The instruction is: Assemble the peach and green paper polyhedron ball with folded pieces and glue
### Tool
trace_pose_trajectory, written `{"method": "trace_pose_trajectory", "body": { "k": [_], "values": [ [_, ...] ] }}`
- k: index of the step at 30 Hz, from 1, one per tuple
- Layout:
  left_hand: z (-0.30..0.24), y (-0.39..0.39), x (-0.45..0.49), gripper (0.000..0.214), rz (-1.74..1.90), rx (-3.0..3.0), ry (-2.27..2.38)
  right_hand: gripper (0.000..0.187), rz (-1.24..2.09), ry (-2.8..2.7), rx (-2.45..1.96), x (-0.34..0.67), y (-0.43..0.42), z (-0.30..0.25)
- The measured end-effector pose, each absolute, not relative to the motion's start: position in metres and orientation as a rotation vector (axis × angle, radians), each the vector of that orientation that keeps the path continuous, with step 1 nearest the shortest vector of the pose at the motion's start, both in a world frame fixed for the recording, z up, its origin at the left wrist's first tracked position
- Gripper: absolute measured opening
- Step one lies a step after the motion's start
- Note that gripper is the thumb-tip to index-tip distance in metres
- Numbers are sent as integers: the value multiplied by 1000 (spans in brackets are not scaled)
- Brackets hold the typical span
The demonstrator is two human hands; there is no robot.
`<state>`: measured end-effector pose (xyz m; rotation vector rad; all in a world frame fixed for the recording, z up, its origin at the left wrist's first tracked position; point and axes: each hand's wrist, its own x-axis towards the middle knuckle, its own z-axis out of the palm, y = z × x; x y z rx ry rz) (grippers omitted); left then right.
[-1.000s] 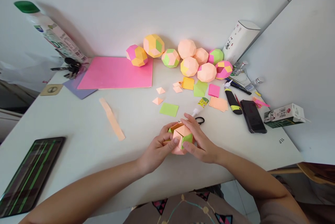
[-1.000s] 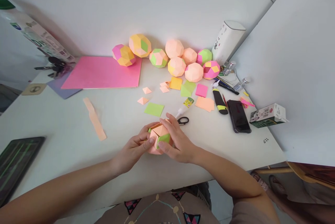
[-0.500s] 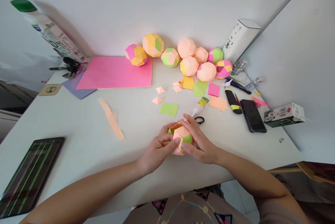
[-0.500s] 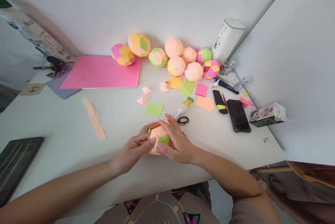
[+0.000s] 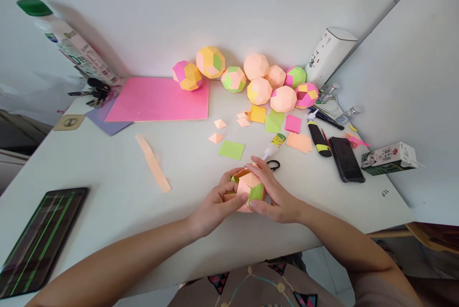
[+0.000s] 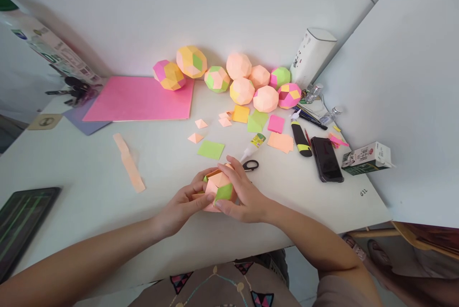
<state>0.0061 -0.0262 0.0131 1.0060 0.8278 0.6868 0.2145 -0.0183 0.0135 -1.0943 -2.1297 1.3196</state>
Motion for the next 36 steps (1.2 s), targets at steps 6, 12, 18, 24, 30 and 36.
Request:
{"method": "trace_pose_trajectory", "body": {
  "k": [6, 12, 18, 24, 30, 36],
  "values": [
    [15, -28, 7, 27, 688, 971, 828, 78, 1310, -2097, -1140, 212, -21, 13],
    [14, -29, 8, 26, 683, 921, 786, 78, 1309, -2087, -1145, 211, -22, 12],
    [15, -30, 8, 19, 699, 913, 770, 78, 1312, -2085, -1146, 210, -22, 13],
    [14, -28, 6, 18, 680, 942, 767, 77, 1329, -2088, -1145, 212, -21, 13],
    [15, -24, 5, 26, 607, 1004, 740, 65, 1359, -2053, -1178, 213, -20, 14],
    [11, -25, 6, 26, 617, 1084, 772, 64, 1333, -2060, -1165, 211, -21, 10]
  ]
}}
